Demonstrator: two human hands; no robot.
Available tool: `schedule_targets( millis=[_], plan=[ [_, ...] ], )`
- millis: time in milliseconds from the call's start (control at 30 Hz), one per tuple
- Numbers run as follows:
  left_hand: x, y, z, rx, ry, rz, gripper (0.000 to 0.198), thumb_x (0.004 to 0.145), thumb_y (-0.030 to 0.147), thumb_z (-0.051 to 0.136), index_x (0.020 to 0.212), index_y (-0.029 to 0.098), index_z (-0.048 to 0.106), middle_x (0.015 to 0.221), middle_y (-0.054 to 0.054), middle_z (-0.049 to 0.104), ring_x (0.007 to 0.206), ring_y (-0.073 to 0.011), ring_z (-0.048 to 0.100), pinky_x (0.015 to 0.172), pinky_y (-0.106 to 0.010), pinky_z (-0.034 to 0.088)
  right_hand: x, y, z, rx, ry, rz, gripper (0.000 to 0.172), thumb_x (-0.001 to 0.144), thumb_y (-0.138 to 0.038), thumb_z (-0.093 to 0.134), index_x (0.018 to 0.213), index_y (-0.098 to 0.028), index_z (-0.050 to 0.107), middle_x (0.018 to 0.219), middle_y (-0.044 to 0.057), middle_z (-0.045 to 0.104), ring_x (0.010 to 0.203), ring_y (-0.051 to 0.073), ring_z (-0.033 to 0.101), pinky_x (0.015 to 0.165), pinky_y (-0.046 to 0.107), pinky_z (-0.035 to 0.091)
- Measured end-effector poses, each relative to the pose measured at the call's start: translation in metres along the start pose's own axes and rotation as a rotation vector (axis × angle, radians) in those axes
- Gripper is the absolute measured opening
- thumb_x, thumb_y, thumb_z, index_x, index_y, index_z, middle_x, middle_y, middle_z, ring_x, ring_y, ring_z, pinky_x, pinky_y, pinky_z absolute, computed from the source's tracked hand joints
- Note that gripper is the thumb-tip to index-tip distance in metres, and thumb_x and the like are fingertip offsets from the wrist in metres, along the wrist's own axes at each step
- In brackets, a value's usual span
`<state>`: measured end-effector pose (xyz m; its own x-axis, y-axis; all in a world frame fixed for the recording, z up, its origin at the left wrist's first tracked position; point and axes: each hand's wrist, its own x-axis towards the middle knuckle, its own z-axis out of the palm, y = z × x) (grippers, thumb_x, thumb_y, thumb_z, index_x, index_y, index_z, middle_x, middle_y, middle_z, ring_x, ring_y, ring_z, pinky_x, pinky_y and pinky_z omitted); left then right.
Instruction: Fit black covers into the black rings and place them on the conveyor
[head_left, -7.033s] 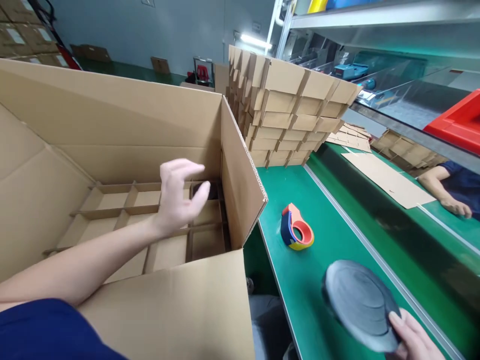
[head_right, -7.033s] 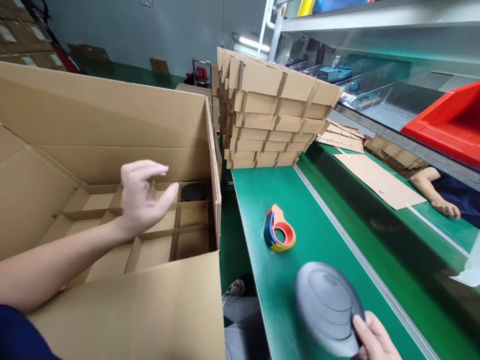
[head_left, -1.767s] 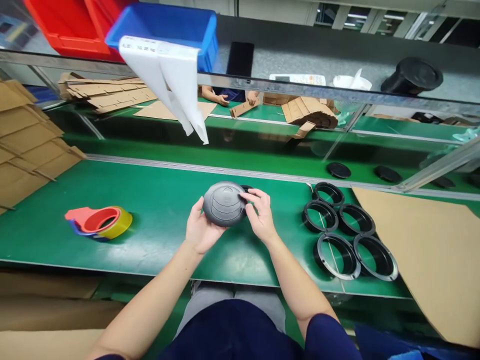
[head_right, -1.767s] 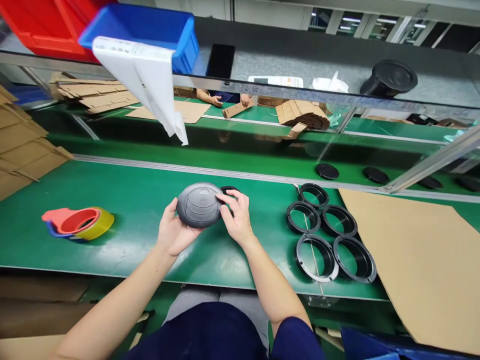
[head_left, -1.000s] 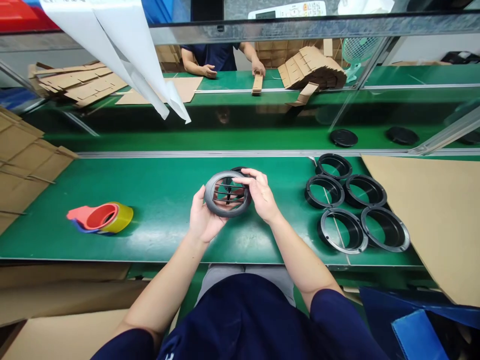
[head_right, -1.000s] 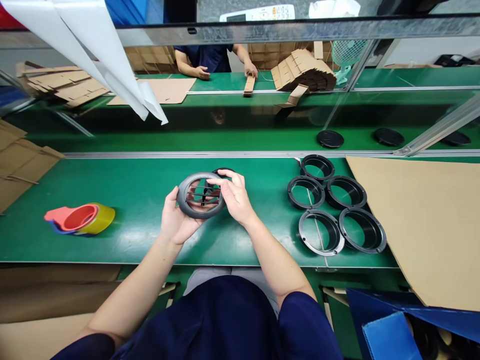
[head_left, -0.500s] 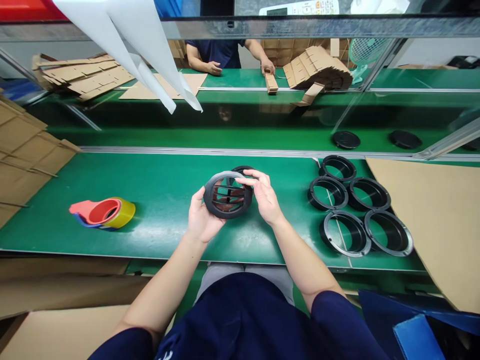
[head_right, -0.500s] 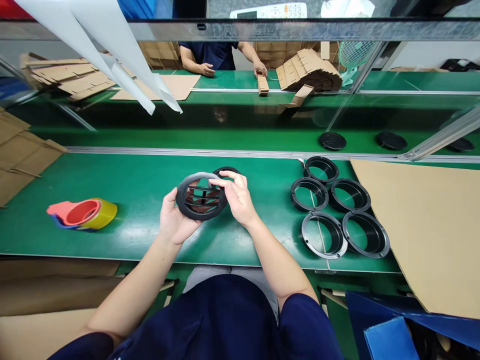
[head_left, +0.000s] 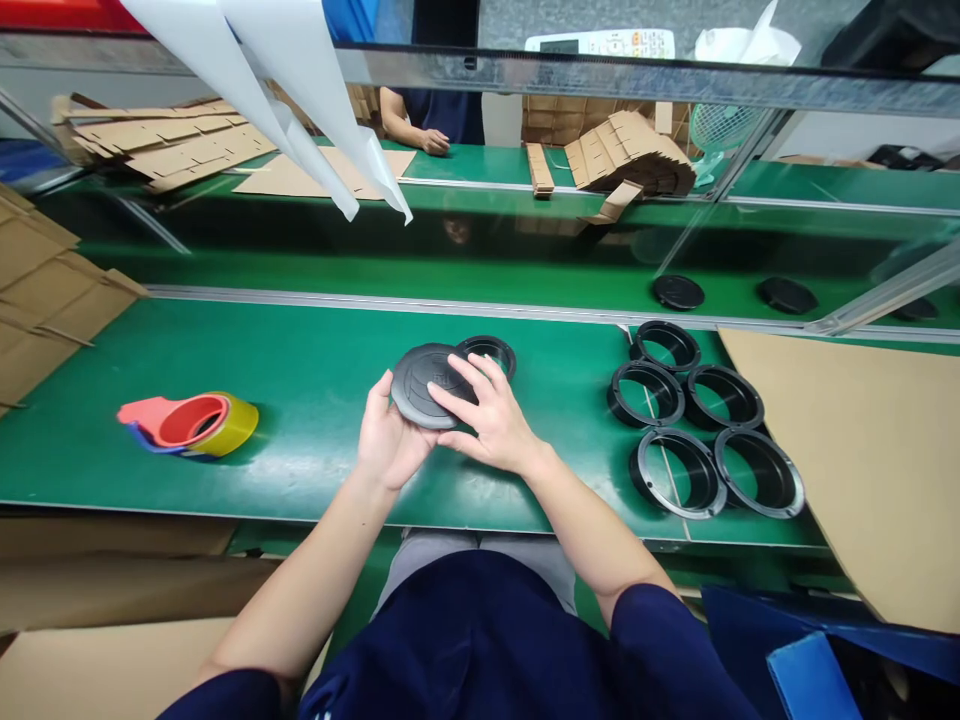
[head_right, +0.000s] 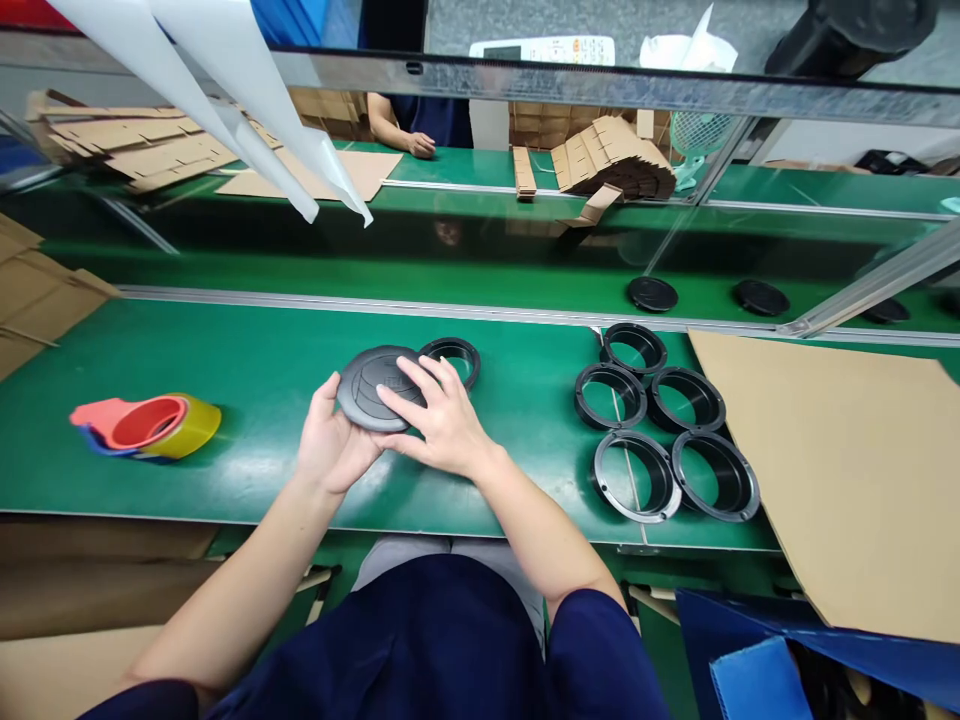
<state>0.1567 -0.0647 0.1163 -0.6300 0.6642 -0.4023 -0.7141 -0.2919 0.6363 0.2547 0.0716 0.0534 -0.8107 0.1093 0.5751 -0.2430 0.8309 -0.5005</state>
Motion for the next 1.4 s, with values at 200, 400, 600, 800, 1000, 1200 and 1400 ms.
schedule_targets(
  millis=[200, 400, 600, 800, 1000, 1200, 1400],
  plan=[
    [-0.011, -0.007, -0.001, 0.08, 0.032, -0.038, 0.048, 0.106, 0.042, 0.038, 0.136, 0.015, 0.064, 0.127, -0.01, 0.072, 0.116, -0.0253, 0.069, 0.098, -0.033, 0.06, -0.002, -0.003, 0.007, -0.003, -0.045, 0.053, 0.098, 0.079, -0.069, 0.081, 0.157, -0.021, 0.045, 0.171, 0.017, 0.009, 0.156, 0.04, 0.016, 0.126, 0.059, 0.025],
    [-0.012, -0.001, -0.015, 0.181, -0.011, -0.012, 0.053, 0.106, 0.049, 0.042, 0.156, 0.031, 0.038, 0.131, -0.013, 0.067, 0.114, -0.0251, 0.068, 0.098, -0.047, 0.059, 0.014, 0.02, 0.003, -0.105, 0.008, 0.315, 0.087, 0.08, -0.061, 0.082, 0.153, -0.023, 0.052, 0.161, 0.019, 0.031, 0.148, 0.04, 0.032, 0.12, 0.058, 0.036],
    [-0.001, 0.012, -0.04, 0.301, 0.232, 0.222, 0.037, 0.099, 0.038, 0.054, 0.127, 0.017, 0.061, 0.132, -0.016, 0.065, 0.125, -0.0281, 0.061, 0.109, -0.049, 0.05, 0.039, 0.035, 0.002, -0.331, -0.191, 0.543, 0.08, 0.085, -0.063, 0.077, 0.149, -0.021, 0.058, 0.159, 0.021, 0.034, 0.144, 0.044, 0.035, 0.12, 0.056, 0.036],
    [0.024, 0.011, -0.043, 0.964, 0.138, 0.604, 0.047, 0.093, 0.049, 0.059, 0.129, 0.019, 0.063, 0.138, -0.015, 0.064, 0.136, -0.0309, 0.055, 0.119, -0.05, 0.041, 0.034, 0.034, 0.013, -0.335, -0.236, 0.472, 0.089, 0.088, -0.069, 0.073, 0.158, -0.021, 0.046, 0.167, 0.022, 0.022, 0.154, 0.046, 0.018, 0.126, 0.06, 0.02],
    [0.077, 0.012, 0.015, 1.893, -0.246, 0.892, 0.066, 0.106, 0.047, 0.026, 0.161, 0.011, 0.032, 0.17, -0.014, 0.026, 0.16, -0.0286, 0.013, 0.13, -0.052, 0.013, 0.005, 0.057, -0.013, -0.101, 0.22, 0.655, 0.077, 0.107, -0.065, 0.018, 0.162, -0.013, 0.035, 0.17, 0.018, 0.02, 0.159, 0.03, 0.012, 0.128, 0.054, 0.02],
    [0.119, -0.024, 0.029, 2.309, -0.374, 0.542, 0.066, 0.107, 0.046, 0.018, 0.164, 0.015, 0.027, 0.17, -0.01, 0.024, 0.159, -0.0283, 0.017, 0.129, -0.059, 0.007, -0.008, 0.087, -0.028, 0.118, 0.5, 0.726, 0.084, 0.105, -0.071, 0.01, 0.148, -0.015, 0.055, 0.153, 0.014, 0.052, 0.149, 0.024, 0.039, 0.127, 0.047, 0.03],
    [0.116, -0.015, 0.027, 2.351, -0.469, 0.297, 0.092, 0.093, 0.065, 0.052, 0.167, 0.025, 0.013, 0.174, -0.015, 0.007, 0.159, -0.0442, 0.002, 0.115, -0.081, 0.016, -0.006, 0.091, -0.02, 0.257, 0.493, 0.721, 0.088, 0.1, -0.079, 0.014, 0.127, -0.016, 0.07, 0.135, 0.013, 0.066, 0.133, 0.026, 0.057, 0.12, 0.045, 0.04]
  ],
)
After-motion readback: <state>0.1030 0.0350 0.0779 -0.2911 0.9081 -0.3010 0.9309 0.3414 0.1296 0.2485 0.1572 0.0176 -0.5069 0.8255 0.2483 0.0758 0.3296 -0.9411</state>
